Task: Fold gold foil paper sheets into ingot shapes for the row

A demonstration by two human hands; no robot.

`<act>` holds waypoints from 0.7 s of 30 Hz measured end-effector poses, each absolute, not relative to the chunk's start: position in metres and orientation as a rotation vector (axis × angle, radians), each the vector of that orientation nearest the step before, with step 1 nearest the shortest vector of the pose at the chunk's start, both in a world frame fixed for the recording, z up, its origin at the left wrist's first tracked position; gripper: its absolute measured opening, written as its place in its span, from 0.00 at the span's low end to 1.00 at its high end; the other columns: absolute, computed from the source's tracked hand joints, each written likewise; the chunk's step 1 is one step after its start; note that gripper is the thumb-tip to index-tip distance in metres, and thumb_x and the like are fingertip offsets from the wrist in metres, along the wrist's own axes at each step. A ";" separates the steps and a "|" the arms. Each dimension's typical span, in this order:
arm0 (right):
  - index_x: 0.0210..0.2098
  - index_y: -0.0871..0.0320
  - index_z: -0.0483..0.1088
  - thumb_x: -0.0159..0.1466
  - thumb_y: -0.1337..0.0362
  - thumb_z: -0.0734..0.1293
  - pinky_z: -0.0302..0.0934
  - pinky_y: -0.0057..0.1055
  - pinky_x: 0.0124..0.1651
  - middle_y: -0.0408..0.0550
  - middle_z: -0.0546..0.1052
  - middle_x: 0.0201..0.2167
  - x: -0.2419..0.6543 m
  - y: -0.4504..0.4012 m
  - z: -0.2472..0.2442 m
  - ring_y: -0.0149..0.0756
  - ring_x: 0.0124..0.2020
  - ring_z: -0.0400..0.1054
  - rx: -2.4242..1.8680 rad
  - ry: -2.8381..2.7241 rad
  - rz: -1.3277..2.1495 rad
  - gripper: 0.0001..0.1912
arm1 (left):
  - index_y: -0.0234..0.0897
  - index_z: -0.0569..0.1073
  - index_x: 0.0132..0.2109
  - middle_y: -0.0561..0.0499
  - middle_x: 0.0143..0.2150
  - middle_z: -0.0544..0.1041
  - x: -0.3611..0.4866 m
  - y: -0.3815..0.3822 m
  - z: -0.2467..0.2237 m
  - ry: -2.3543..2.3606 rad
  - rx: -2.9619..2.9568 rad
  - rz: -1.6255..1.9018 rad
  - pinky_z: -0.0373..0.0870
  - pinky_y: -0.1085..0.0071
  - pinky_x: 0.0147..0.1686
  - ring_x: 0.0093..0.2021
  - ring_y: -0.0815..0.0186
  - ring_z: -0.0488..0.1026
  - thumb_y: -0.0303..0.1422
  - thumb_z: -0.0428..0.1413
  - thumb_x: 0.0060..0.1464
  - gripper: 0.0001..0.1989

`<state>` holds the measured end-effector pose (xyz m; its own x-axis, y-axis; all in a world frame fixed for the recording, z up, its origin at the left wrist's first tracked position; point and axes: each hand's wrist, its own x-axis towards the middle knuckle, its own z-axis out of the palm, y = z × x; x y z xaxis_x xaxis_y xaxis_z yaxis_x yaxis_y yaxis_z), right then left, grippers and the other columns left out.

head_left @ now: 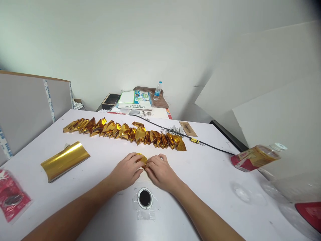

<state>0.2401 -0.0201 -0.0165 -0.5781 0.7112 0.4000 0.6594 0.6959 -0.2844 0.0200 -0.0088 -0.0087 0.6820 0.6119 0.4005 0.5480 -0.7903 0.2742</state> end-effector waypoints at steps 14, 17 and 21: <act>0.41 0.52 0.77 0.72 0.62 0.69 0.54 0.43 0.56 0.46 0.80 0.40 0.246 -0.022 -0.019 0.39 0.46 0.71 -1.031 -2.272 0.551 0.04 | 0.39 0.75 0.41 0.45 0.61 0.76 0.011 0.004 -0.016 0.799 2.668 0.620 0.61 0.48 0.72 0.64 0.56 0.71 0.32 0.57 0.68 0.04; 0.41 0.52 0.77 0.71 0.62 0.69 0.54 0.43 0.55 0.46 0.80 0.40 0.247 -0.021 -0.019 0.40 0.46 0.70 -1.004 -2.287 0.529 0.03 | 0.39 0.75 0.43 0.44 0.62 0.75 0.011 0.005 -0.017 0.797 2.653 0.587 0.58 0.45 0.73 0.66 0.55 0.69 0.33 0.57 0.68 0.04; 0.42 0.53 0.75 0.73 0.58 0.68 0.53 0.44 0.54 0.48 0.78 0.39 0.245 -0.019 -0.015 0.41 0.45 0.70 -1.016 -2.387 0.397 0.07 | 0.39 0.74 0.49 0.43 0.64 0.75 0.008 0.004 -0.011 0.771 2.634 0.588 0.59 0.45 0.73 0.67 0.54 0.68 0.32 0.58 0.66 0.06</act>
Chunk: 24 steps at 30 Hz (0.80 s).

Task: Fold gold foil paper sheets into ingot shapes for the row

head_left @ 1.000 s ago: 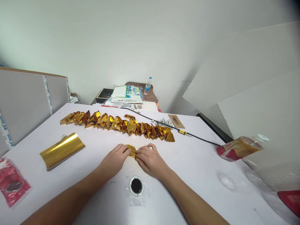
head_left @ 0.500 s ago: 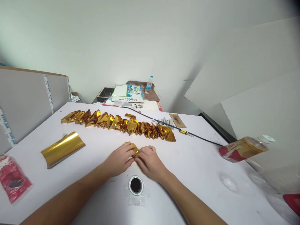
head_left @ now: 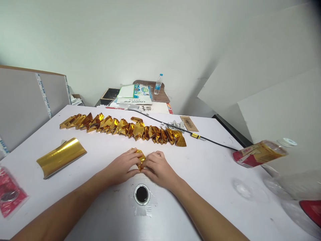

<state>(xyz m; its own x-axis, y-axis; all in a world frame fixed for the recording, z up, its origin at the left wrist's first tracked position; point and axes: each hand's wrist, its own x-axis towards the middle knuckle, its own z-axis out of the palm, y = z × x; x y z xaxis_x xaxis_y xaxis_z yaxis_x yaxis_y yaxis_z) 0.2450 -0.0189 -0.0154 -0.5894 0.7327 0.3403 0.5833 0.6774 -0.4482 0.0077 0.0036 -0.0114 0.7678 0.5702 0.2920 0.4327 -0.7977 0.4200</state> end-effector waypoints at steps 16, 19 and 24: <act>0.36 0.58 0.69 0.73 0.62 0.63 0.60 0.39 0.46 0.49 0.75 0.35 0.231 -0.010 -0.025 0.39 0.38 0.65 -0.908 -2.528 -0.101 0.09 | 0.43 0.77 0.55 0.48 0.64 0.76 0.004 0.013 -0.017 0.814 2.723 0.603 0.66 0.51 0.70 0.68 0.54 0.68 0.31 0.53 0.68 0.12; 0.36 0.58 0.69 0.72 0.63 0.62 0.60 0.39 0.45 0.49 0.75 0.34 0.230 -0.010 -0.024 0.40 0.38 0.65 -0.905 -2.501 -0.108 0.09 | 0.41 0.77 0.51 0.46 0.62 0.77 0.008 0.009 -0.016 0.818 2.698 0.656 0.67 0.50 0.69 0.67 0.54 0.69 0.30 0.52 0.68 0.11; 0.38 0.58 0.70 0.73 0.61 0.63 0.61 0.38 0.45 0.49 0.77 0.36 0.224 -0.009 -0.024 0.39 0.39 0.67 -0.911 -2.507 -0.089 0.09 | 0.40 0.76 0.51 0.45 0.61 0.77 0.006 0.007 -0.018 0.805 2.657 0.765 0.65 0.51 0.71 0.68 0.55 0.69 0.27 0.51 0.67 0.12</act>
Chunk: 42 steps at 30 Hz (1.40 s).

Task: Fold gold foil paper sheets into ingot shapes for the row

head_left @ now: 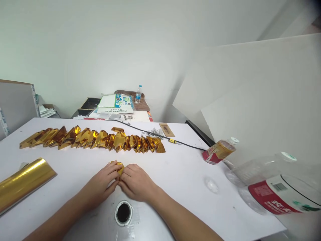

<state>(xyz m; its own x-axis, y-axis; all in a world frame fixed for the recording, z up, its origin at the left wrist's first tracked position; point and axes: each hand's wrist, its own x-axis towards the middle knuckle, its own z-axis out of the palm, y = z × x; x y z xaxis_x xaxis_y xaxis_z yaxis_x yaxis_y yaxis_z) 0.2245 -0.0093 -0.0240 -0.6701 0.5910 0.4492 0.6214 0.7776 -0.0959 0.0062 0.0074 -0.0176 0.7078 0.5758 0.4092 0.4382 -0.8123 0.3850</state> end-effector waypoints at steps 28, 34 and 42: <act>0.47 0.54 0.77 0.72 0.68 0.64 0.64 0.41 0.54 0.49 0.80 0.47 0.240 -0.029 -0.010 0.41 0.51 0.71 -0.883 -2.474 0.321 0.10 | 0.38 0.69 0.36 0.42 0.60 0.72 0.016 -0.007 -0.010 1.007 2.437 0.736 0.72 0.54 0.61 0.60 0.55 0.72 0.23 0.55 0.56 0.05; 0.49 0.54 0.77 0.72 0.66 0.64 0.64 0.41 0.54 0.49 0.80 0.47 0.239 -0.030 -0.010 0.41 0.51 0.70 -0.889 -2.463 0.310 0.10 | 0.38 0.66 0.36 0.39 0.59 0.70 0.018 -0.011 -0.011 1.076 2.497 0.671 0.73 0.54 0.59 0.60 0.52 0.71 0.23 0.52 0.57 0.05; 0.53 0.54 0.75 0.71 0.65 0.66 0.64 0.44 0.56 0.51 0.79 0.49 0.241 -0.033 -0.009 0.43 0.53 0.70 -0.874 -2.491 0.298 0.13 | 0.36 0.68 0.48 0.35 0.67 0.64 0.023 -0.013 -0.010 1.144 2.514 0.609 0.68 0.47 0.65 0.66 0.47 0.65 0.21 0.52 0.54 0.15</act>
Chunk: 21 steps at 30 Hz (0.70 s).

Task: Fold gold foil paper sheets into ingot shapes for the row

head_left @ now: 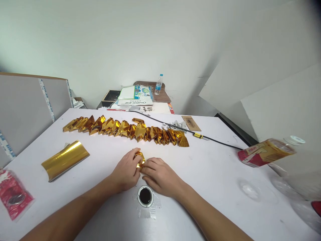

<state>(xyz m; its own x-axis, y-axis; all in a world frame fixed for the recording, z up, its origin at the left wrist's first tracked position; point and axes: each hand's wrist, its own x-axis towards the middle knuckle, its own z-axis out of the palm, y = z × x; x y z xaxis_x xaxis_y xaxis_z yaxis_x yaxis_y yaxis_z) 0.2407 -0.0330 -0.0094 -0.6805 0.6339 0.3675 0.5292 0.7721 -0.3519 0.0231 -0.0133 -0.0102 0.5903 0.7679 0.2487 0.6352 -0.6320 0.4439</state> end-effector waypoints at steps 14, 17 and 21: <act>0.43 0.55 0.76 0.72 0.62 0.66 0.56 0.48 0.62 0.48 0.80 0.41 0.241 -0.029 -0.007 0.40 0.46 0.71 -0.883 -2.501 0.140 0.07 | 0.38 0.69 0.59 0.38 0.64 0.69 0.017 -0.018 -0.003 1.155 2.576 0.577 0.69 0.49 0.59 0.61 0.47 0.68 0.30 0.56 0.60 0.20; 0.42 0.54 0.76 0.70 0.59 0.70 0.53 0.50 0.64 0.47 0.82 0.43 0.251 -0.022 -0.010 0.40 0.48 0.72 -0.927 -2.460 0.148 0.06 | 0.39 0.69 0.58 0.42 0.56 0.75 0.008 -0.018 0.006 1.128 2.538 0.560 0.71 0.54 0.52 0.53 0.51 0.72 0.29 0.54 0.62 0.18; 0.42 0.53 0.78 0.70 0.56 0.72 0.52 0.54 0.65 0.46 0.82 0.51 0.263 -0.014 -0.014 0.44 0.54 0.71 -1.001 -2.405 0.126 0.08 | 0.39 0.69 0.55 0.45 0.50 0.77 -0.009 -0.008 0.012 1.082 2.431 0.559 0.73 0.60 0.49 0.49 0.57 0.74 0.23 0.51 0.61 0.16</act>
<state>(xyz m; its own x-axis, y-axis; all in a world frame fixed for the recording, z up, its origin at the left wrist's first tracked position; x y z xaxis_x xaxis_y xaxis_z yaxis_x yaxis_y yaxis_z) 0.2634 -0.0141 -0.0138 -0.5868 0.6832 0.4346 0.6342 0.7215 -0.2780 -0.0091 -0.0081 0.0119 0.6167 0.7643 0.1883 0.5959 -0.6096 0.5228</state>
